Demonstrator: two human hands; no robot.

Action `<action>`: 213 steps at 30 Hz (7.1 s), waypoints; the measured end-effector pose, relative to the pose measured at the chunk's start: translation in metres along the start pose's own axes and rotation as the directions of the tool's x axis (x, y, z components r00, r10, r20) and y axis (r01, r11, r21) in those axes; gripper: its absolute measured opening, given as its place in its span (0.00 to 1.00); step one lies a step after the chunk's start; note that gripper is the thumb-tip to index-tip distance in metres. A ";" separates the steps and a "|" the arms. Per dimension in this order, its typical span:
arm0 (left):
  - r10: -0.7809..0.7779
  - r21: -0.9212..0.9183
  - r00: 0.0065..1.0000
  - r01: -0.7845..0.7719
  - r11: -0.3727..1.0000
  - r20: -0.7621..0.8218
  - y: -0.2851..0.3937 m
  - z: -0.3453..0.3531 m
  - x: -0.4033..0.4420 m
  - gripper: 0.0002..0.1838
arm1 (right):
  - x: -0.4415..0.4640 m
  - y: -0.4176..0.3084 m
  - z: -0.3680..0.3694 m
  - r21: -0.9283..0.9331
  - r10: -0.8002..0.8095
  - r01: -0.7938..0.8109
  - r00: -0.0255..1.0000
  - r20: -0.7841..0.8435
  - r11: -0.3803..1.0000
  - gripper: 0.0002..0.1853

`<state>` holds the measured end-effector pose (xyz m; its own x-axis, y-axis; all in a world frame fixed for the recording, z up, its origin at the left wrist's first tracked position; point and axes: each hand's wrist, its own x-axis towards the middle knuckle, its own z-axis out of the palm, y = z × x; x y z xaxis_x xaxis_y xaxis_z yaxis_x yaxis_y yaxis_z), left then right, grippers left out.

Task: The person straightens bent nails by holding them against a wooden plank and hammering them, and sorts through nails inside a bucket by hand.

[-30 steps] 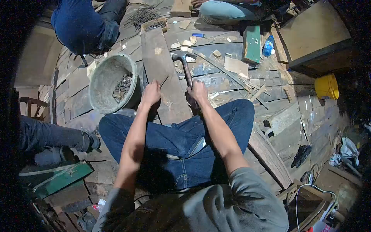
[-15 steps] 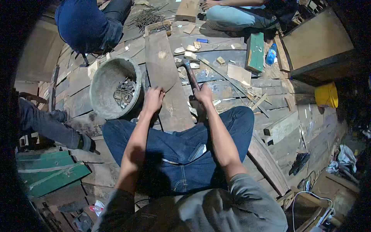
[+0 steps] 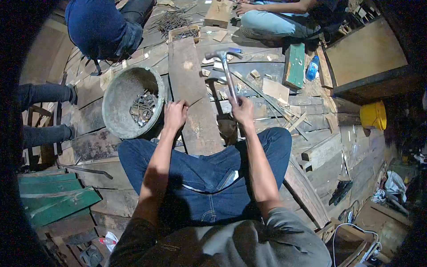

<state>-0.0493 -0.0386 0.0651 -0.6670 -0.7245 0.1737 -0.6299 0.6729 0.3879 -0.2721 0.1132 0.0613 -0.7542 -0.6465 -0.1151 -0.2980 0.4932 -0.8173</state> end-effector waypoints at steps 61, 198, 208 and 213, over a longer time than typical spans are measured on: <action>-0.123 -0.409 0.947 -0.009 0.912 -0.296 -0.009 0.040 -0.024 0.09 | -0.126 -0.067 0.023 -0.391 -0.027 0.083 0.989 0.147 0.917 0.26; -0.159 -0.719 0.924 0.153 -0.678 0.347 0.175 -0.215 -0.136 0.14 | -0.150 -0.055 -0.054 -0.089 0.020 -0.020 1.000 -0.002 0.996 0.30; 0.015 -0.577 0.973 0.149 -0.803 0.231 0.187 -0.234 -0.136 0.15 | -0.146 -0.061 -0.059 -0.090 0.065 -0.061 0.997 0.039 0.994 0.34; 0.078 -0.536 0.977 0.175 -0.826 0.199 0.195 -0.247 -0.138 0.14 | -0.146 -0.063 -0.059 -0.090 0.082 -0.078 0.996 0.039 0.993 0.33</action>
<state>0.0180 0.1555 0.3399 -0.7797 -0.6259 0.0197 0.6169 -0.7624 0.1955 -0.1777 0.2108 0.1628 -0.7525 -0.6262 -0.2041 -0.2892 0.5925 -0.7519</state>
